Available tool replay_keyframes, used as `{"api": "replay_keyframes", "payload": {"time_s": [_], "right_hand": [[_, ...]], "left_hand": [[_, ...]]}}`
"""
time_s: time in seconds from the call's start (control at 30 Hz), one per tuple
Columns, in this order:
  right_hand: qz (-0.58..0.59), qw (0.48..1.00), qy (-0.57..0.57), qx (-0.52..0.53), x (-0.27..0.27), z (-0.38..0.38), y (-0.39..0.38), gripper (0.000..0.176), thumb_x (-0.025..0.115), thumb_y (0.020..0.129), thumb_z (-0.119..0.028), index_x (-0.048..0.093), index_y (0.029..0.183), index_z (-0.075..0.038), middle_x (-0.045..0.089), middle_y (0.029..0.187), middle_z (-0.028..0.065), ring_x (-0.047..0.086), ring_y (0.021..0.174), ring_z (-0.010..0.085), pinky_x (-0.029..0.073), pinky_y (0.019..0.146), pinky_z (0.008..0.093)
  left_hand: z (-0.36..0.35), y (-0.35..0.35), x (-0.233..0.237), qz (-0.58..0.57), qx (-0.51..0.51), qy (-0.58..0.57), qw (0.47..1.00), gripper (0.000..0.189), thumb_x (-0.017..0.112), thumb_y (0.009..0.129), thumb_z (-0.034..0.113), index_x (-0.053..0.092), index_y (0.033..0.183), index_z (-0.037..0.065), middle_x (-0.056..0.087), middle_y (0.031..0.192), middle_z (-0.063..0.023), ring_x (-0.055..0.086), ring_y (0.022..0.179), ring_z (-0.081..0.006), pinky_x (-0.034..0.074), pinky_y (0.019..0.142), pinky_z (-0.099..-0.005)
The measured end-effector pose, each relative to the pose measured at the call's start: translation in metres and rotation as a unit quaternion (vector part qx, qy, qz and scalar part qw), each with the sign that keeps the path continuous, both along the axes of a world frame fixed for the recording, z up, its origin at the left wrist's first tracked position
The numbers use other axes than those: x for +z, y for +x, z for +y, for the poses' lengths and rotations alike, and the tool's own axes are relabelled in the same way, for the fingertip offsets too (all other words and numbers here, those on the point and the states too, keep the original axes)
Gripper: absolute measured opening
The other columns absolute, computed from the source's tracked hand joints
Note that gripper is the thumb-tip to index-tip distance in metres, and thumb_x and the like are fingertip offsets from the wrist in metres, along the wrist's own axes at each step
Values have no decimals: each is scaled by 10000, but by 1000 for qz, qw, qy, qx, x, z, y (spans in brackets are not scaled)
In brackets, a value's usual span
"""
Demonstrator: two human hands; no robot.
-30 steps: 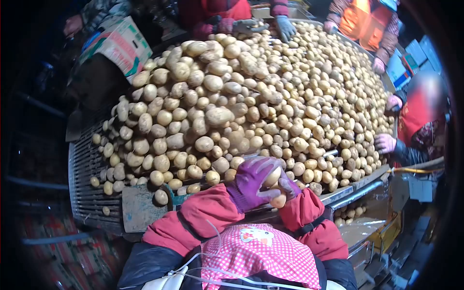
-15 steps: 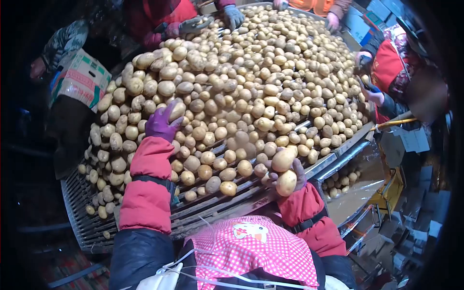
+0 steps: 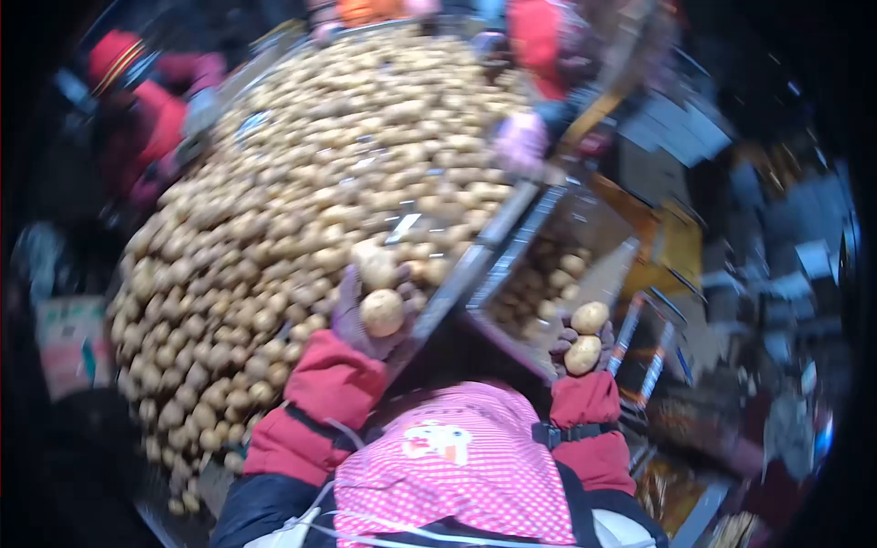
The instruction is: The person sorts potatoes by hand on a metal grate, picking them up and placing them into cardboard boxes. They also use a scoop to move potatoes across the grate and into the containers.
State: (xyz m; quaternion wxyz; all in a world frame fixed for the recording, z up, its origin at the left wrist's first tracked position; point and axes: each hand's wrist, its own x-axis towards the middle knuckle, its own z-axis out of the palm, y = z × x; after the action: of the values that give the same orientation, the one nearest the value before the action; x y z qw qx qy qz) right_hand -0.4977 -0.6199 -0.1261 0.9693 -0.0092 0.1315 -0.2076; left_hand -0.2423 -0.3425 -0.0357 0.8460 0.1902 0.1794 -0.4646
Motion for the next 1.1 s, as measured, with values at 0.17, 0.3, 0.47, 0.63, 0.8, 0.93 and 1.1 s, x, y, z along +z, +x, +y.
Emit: {"api": "replay_keyframes", "payload": {"time_s": [0.17,0.3,0.47,0.63,0.8,0.93,1.1], "right_hand": [[217,927,103,-288,-21,-78,-95,736,564,849,-654,551,1235,-27,610,1149,246,658,855,319,602,658,396],[197,958,120,-168,-64,-84,-127,911,495,847,-736,434,1348,23,588,1156,299,647,835,328,588,701,395],[89,996,-12,18,37,-3,-37,818,394,921,-687,368,1473,-84,485,1422,168,508,1241,370,406,1049,506],[-4,988,150,-42,-96,-26,-81,726,560,874,-593,470,1367,-67,523,1357,173,521,1236,336,444,1023,510],[112,972,140,-152,13,-65,-108,524,573,893,-492,576,1193,-63,546,1273,140,561,1103,361,561,687,461],[334,905,139,-223,-39,-121,-131,451,536,915,-469,615,1086,-60,592,1035,122,569,847,284,492,553,358],[365,911,-174,-80,-70,-109,-60,436,498,940,-492,649,1026,-93,593,803,49,529,687,222,427,518,284]], "left_hand": [[-84,-32,3,-36,-58,42,997,683,590,897,595,503,1300,51,638,1135,-126,660,830,-230,581,684,-383],[-130,-59,0,-39,-158,38,986,671,552,933,570,482,1325,30,619,1156,-120,632,816,-218,567,728,-361],[-193,-129,-6,-463,-269,158,829,567,687,896,309,485,1387,112,576,1287,-156,596,1120,-295,512,937,-425],[-199,-149,-1,-853,-271,112,432,687,736,782,204,481,1414,126,492,1405,-221,498,1279,-389,395,1080,-439],[-156,-123,-3,-750,-307,160,564,667,701,853,223,429,1451,106,458,1448,-199,437,1350,-346,362,1111,-402],[-85,-85,-18,-637,-316,273,648,632,652,918,157,376,1473,28,440,1476,-148,420,1376,-231,337,1135,-343],[60,-45,-37,-538,-59,425,726,571,622,914,111,429,1446,39,534,1382,-115,521,1262,-217,397,1086,-350]]}}
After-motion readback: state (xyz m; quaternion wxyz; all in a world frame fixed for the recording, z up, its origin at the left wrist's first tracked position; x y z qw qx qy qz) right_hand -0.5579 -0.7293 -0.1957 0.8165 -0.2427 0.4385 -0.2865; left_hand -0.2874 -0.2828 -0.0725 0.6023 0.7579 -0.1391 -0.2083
